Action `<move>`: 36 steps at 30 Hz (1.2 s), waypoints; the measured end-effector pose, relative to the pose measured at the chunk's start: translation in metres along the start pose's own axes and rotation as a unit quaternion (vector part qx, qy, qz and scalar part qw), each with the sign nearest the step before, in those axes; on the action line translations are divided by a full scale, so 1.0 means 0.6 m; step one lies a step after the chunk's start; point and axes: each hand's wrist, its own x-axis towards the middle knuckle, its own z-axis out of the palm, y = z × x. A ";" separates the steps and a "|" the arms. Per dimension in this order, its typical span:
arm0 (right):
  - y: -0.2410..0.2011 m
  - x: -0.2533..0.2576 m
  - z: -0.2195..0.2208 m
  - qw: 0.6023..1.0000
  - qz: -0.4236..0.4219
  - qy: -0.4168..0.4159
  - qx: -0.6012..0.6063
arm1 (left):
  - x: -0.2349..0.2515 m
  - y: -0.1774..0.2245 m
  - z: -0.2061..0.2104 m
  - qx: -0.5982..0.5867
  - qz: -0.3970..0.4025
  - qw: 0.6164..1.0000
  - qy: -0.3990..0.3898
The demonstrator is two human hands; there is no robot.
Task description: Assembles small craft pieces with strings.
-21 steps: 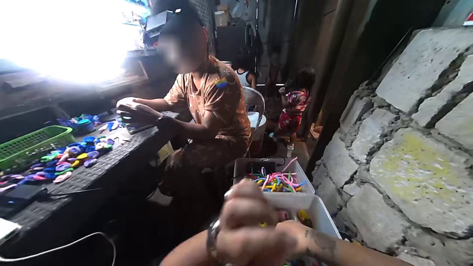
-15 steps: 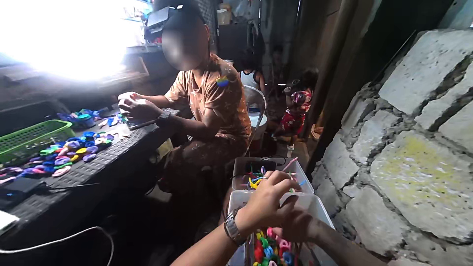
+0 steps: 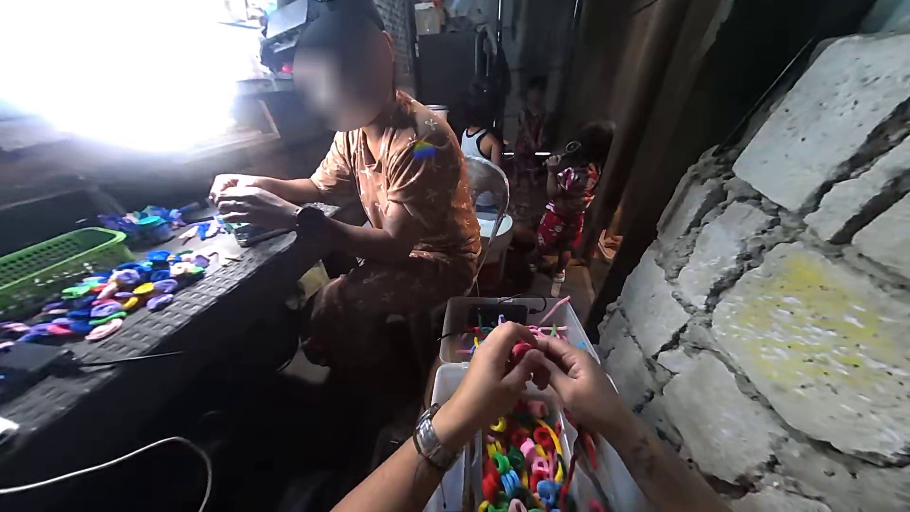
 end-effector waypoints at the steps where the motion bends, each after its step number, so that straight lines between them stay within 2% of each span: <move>1: -0.001 -0.002 0.002 1.000 -0.007 0.011 0.020 | -0.001 -0.001 0.000 -0.028 0.007 1.000 0.010; 7: 0.013 0.002 0.009 0.989 -0.111 0.081 0.047 | 0.002 -0.017 -0.008 -0.078 0.050 0.994 0.053; 10: 0.013 0.005 0.008 0.986 -0.113 0.104 0.060 | 0.007 -0.020 -0.011 -0.084 0.035 0.995 0.047; 14: 0.014 0.001 0.011 0.988 -0.101 0.087 0.080 | 0.004 -0.019 -0.006 -0.086 -0.023 0.996 -0.032; 19: 0.001 -0.001 0.011 0.987 -0.036 0.088 0.129 | 0.003 -0.024 -0.009 -0.130 0.016 0.991 -0.037; 24: 0.010 0.002 0.003 0.973 -0.043 0.035 0.225 | 0.005 -0.033 -0.011 -0.270 -0.008 0.961 -0.050; 26: 0.020 0.005 -0.003 0.964 -0.091 0.013 0.249 | 0.006 -0.035 -0.012 -0.299 -0.010 0.953 -0.053; 29: 0.029 0.009 -0.018 0.960 -0.195 -0.073 0.185 | 0.008 -0.036 -0.012 -0.279 -0.007 0.960 -0.016; 31: 0.028 0.006 -0.016 0.967 -0.214 -0.111 0.086 | 0.008 -0.033 -0.010 -0.245 -0.002 0.969 0.027; 34: 0.035 -0.002 0.001 0.966 -0.178 -0.052 -0.180 | 0.005 -0.031 -0.008 -0.205 0.010 0.975 0.079; 36: 0.042 0.002 0.008 0.952 -0.143 0.013 -0.270 | 0.003 -0.033 -0.009 -0.203 0.026 0.977 0.064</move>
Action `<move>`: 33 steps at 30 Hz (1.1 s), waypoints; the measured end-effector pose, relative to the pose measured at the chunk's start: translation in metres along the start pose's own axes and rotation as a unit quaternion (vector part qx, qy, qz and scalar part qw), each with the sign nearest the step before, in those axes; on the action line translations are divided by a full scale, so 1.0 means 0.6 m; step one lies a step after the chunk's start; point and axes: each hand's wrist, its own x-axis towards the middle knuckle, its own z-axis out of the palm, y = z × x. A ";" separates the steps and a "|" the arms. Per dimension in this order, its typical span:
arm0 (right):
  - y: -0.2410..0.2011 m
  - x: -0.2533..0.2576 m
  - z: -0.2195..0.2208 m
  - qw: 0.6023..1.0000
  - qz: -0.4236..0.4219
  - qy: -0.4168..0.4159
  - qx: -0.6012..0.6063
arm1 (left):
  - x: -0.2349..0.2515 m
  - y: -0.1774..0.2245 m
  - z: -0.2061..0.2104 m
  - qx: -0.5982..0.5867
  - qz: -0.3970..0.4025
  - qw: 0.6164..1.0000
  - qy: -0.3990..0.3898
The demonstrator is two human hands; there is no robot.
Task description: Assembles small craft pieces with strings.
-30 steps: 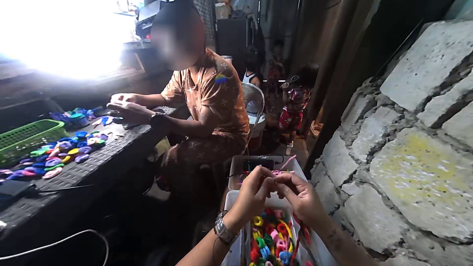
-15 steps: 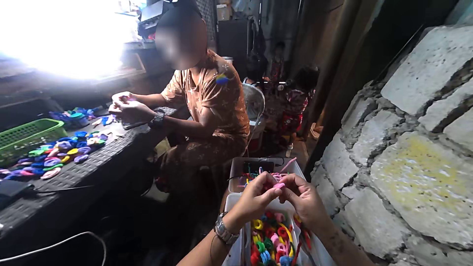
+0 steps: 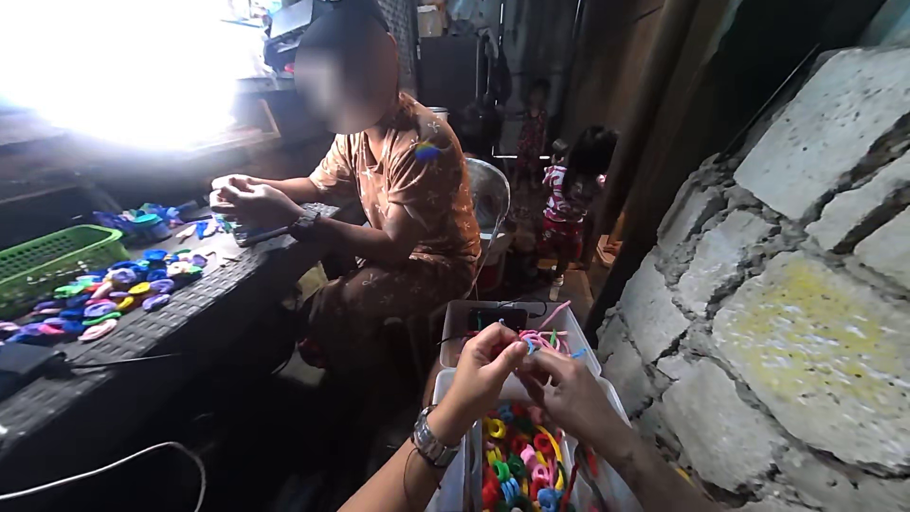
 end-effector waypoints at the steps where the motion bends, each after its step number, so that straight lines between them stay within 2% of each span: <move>1: 0.000 0.003 -0.002 0.999 0.033 0.020 -0.002 | -0.001 0.001 -0.001 0.004 0.007 1.000 -0.023; 3: 0.000 0.009 -0.009 0.992 0.091 0.057 0.072 | 0.000 0.002 0.000 0.042 0.036 0.995 -0.084; 5: -0.004 0.013 -0.017 0.960 0.129 0.076 0.238 | 0.001 0.003 0.002 0.065 0.060 0.987 -0.131; 6: -0.007 0.014 -0.021 0.925 0.141 0.083 0.342 | 0.001 0.003 0.003 0.054 0.067 0.987 -0.137; 8: -0.001 0.016 -0.028 0.829 0.130 0.075 0.539 | 0.002 0.001 0.002 -0.032 0.059 0.991 -0.118; 9: 0.003 0.017 -0.031 0.793 0.111 0.062 0.596 | 0.002 -0.001 0.000 -0.092 0.046 0.990 -0.102; 10: 0.005 0.019 -0.033 0.777 0.094 0.051 0.620 | 0.003 -0.003 -0.002 -0.142 0.035 0.985 -0.093; 12: 0.001 0.019 -0.031 0.801 0.084 0.021 0.592 | 0.007 -0.005 -0.005 -0.175 0.032 0.980 -0.090; 14: -0.010 0.014 -0.026 0.848 0.106 -0.014 0.519 | 0.005 -0.005 -0.003 -0.085 0.045 0.993 -0.071; 16: -0.019 0.012 -0.024 0.868 0.145 -0.038 0.473 | 0.002 -0.004 0.002 0.041 0.061 0.996 -0.044; 18: -0.023 0.013 -0.026 0.861 0.170 -0.032 0.479 | 0.000 -0.005 0.003 0.107 0.072 0.991 -0.027; 24: -0.022 0.012 -0.029 0.782 0.225 -0.099 0.573 | 0.000 0.001 0.009 0.188 0.119 0.975 -0.024; 27: -0.026 0.015 -0.024 0.785 0.253 -0.032 0.564 | 0.000 0.002 0.009 0.244 0.141 0.959 -0.002; 30: -0.016 0.012 -0.024 0.803 0.190 0.033 0.564 | 0.002 0.003 -0.002 0.284 0.139 0.949 -0.006; 33: 0.000 0.010 -0.024 0.839 0.070 0.019 0.539 | 0.007 0.007 -0.012 0.288 0.118 0.950 0.001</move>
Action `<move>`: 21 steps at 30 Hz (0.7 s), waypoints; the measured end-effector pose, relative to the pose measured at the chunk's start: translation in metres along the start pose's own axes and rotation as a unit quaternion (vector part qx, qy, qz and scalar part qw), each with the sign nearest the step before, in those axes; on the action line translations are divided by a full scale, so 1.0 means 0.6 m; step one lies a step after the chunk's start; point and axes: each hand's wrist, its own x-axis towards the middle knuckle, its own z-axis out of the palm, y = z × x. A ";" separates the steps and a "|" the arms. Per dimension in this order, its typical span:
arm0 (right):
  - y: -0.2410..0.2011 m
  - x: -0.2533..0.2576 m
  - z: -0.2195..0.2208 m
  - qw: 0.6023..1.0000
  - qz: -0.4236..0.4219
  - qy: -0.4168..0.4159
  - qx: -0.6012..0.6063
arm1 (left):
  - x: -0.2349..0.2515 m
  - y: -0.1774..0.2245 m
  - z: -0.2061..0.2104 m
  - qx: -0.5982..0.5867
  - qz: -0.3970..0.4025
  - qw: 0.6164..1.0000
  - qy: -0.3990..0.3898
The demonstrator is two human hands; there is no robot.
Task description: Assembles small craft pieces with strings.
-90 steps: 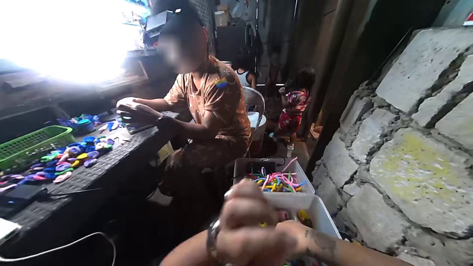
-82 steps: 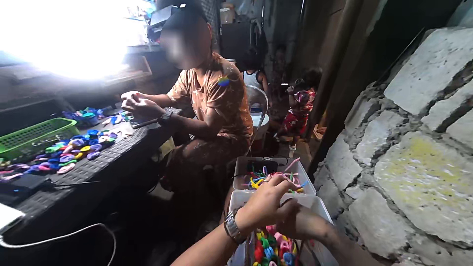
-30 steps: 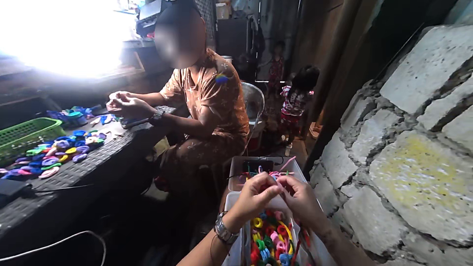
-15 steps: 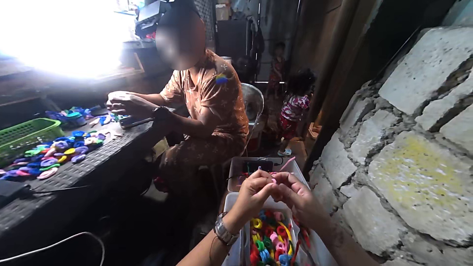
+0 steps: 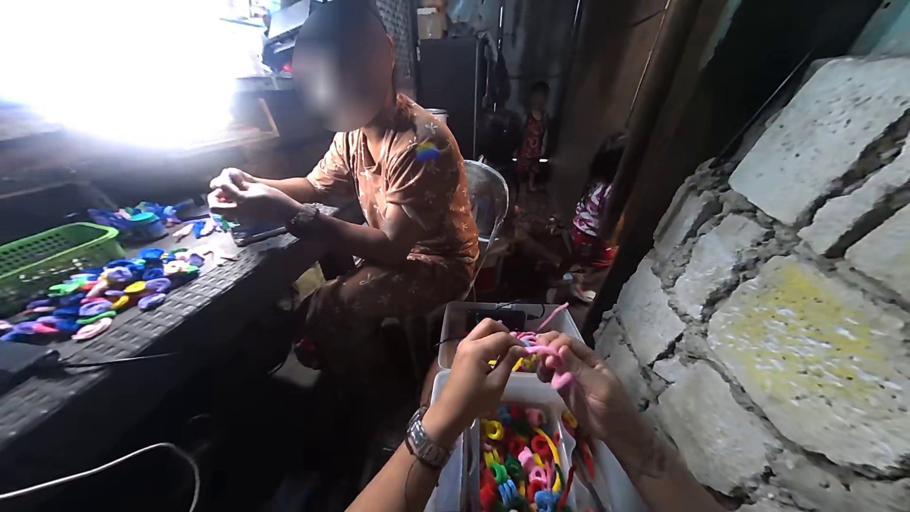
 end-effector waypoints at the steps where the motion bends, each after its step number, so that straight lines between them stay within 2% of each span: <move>1: 0.002 0.000 -0.006 0.998 -0.023 -0.040 -0.032 | 0.002 -0.003 -0.003 0.000 -0.012 1.000 0.014; 4: -0.003 0.000 -0.010 0.977 -0.038 -0.127 -0.169 | 0.005 -0.012 -0.010 0.006 -0.031 0.998 0.058; 6: -0.009 -0.008 0.009 0.973 0.016 -0.096 -0.209 | 0.002 -0.008 -0.007 0.028 -0.009 0.998 0.058; 8: -0.009 -0.009 0.023 0.981 0.062 -0.039 -0.182 | -0.002 -0.005 0.003 0.075 0.039 0.996 0.043; 10: -0.005 -0.007 0.032 0.985 0.059 0.038 -0.155 | -0.006 -0.005 0.012 0.125 0.079 0.989 0.030; 13: -0.006 -0.001 0.030 0.986 0.059 0.111 -0.110 | -0.012 0.002 0.021 0.146 0.087 0.985 -0.015; 17: -0.003 0.002 0.013 0.992 0.055 0.106 0.040 | -0.013 0.004 0.023 0.103 0.075 0.991 -0.049; 21: -0.005 0.001 -0.002 0.995 0.026 0.010 0.093 | -0.010 0.001 0.016 0.083 0.057 0.994 -0.053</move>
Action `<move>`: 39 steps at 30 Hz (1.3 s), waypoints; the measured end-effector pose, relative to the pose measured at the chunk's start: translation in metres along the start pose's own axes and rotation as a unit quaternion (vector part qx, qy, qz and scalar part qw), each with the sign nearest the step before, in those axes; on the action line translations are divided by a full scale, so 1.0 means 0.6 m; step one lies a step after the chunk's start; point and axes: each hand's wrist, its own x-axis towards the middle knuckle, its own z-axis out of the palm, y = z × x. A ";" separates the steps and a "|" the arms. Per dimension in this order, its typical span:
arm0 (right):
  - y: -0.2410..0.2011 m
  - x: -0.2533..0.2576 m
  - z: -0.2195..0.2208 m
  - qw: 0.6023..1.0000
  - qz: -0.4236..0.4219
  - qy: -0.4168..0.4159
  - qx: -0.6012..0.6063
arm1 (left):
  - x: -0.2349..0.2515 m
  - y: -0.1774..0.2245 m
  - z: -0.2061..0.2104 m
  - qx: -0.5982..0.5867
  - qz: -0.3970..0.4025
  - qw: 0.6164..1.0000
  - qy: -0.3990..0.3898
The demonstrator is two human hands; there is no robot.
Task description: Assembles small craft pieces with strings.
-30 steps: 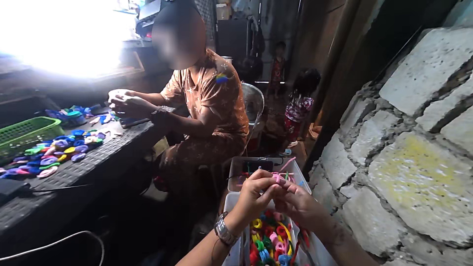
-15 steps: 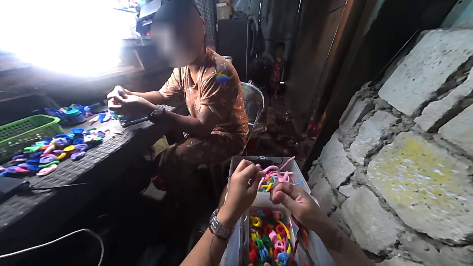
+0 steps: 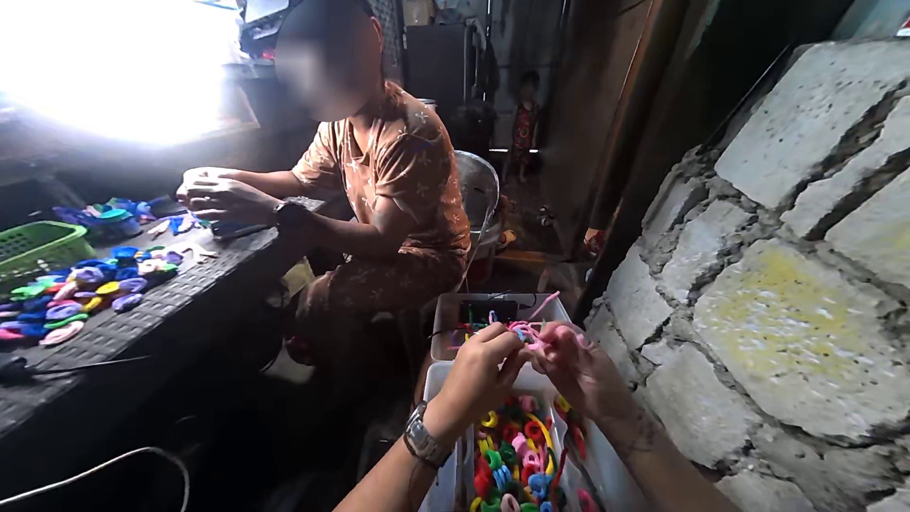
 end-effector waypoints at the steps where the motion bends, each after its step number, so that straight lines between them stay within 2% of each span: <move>1: 0.001 0.001 -0.007 0.998 -0.016 -0.051 0.019 | 0.002 -0.001 -0.005 -0.021 -0.012 1.000 -0.002; 2: 0.001 0.003 -0.013 0.994 -0.027 -0.104 0.028 | 0.004 -0.002 -0.011 -0.048 -0.023 0.999 -0.002; 4: -0.001 0.003 -0.022 0.980 -0.040 -0.191 -0.036 | 0.005 -0.005 -0.022 -0.087 -0.040 0.995 0.014; 6: -0.008 0.001 -0.025 0.946 -0.067 -0.224 -0.224 | 0.004 -0.010 -0.027 -0.079 -0.050 0.995 0.048; 7: -0.013 -0.002 -0.019 0.905 -0.076 -0.206 -0.364 | 0.004 -0.012 -0.029 -0.055 -0.056 0.995 0.063; 8: -0.015 -0.004 -0.010 0.847 -0.065 -0.177 -0.498 | 0.003 -0.014 -0.029 -0.023 -0.065 0.995 0.072; 9: -0.014 -0.005 0.002 0.793 -0.022 -0.148 -0.590 | 0.002 -0.016 -0.027 0.012 -0.073 0.994 0.075; 10: -0.012 -0.003 0.011 0.773 0.027 -0.123 -0.622 | 0.001 -0.016 -0.024 0.045 -0.076 0.994 0.070; 11: -0.010 -0.001 0.015 0.784 0.055 -0.099 -0.610 | -0.001 -0.015 -0.021 0.069 -0.074 0.993 0.062; 12: -0.010 0.001 0.015 0.821 0.067 -0.077 -0.562 | -0.001 -0.013 -0.018 0.084 -0.073 0.992 0.052; 14: -0.010 0.004 0.019 0.921 0.065 -0.007 -0.384 | 0.000 -0.006 -0.013 0.101 -0.070 0.992 0.029; 15: -0.012 0.004 0.028 0.954 0.065 0.047 -0.289 | 0.001 -0.004 -0.009 0.107 -0.065 0.992 0.021; 16: -0.012 0.006 0.037 0.969 0.060 0.107 -0.213 | 0.001 -0.002 -0.005 0.115 -0.057 0.992 0.014; 18: -0.010 0.012 0.041 0.969 0.031 0.210 -0.126 | -0.001 -0.001 -0.002 0.139 -0.037 0.990 0.008; 21: -0.021 0.019 0.026 0.962 0.004 0.266 -0.063 | -0.003 -0.002 -0.005 0.121 -0.024 0.992 0.018; 23: -0.016 0.015 0.023 0.968 -0.038 0.226 -0.101 | 0.002 0.005 -0.009 0.055 -0.045 0.997 0.013; 26: 0.004 0.004 0.025 0.969 -0.067 0.136 -0.197 | 0.006 0.018 -0.012 -0.072 -0.119 0.989 -0.058; 29: 0.014 0.001 0.032 0.962 -0.073 0.103 -0.242 | 0.004 0.017 -0.001 -0.130 -0.119 0.982 -0.069; 31: 0.010 0.000 0.035 0.971 -0.048 0.117 -0.201 | 0.005 0.015 -0.003 -0.123 -0.105 0.984 -0.072; 34: 0.003 0.005 0.032 0.983 -0.016 0.170 -0.073 | 0.005 0.013 -0.009 -0.036 -0.082 0.994 -0.062; 36: -0.004 0.010 0.022 0.977 -0.014 0.211 -0.007 | 0.004 0.008 -0.010 0.015 -0.065 0.996 -0.052; 39: -0.027 0.021 0.006 0.955 -0.041 0.293 0.015 | 0.002 -0.005 -0.019 0.054 -0.070 0.996 -0.023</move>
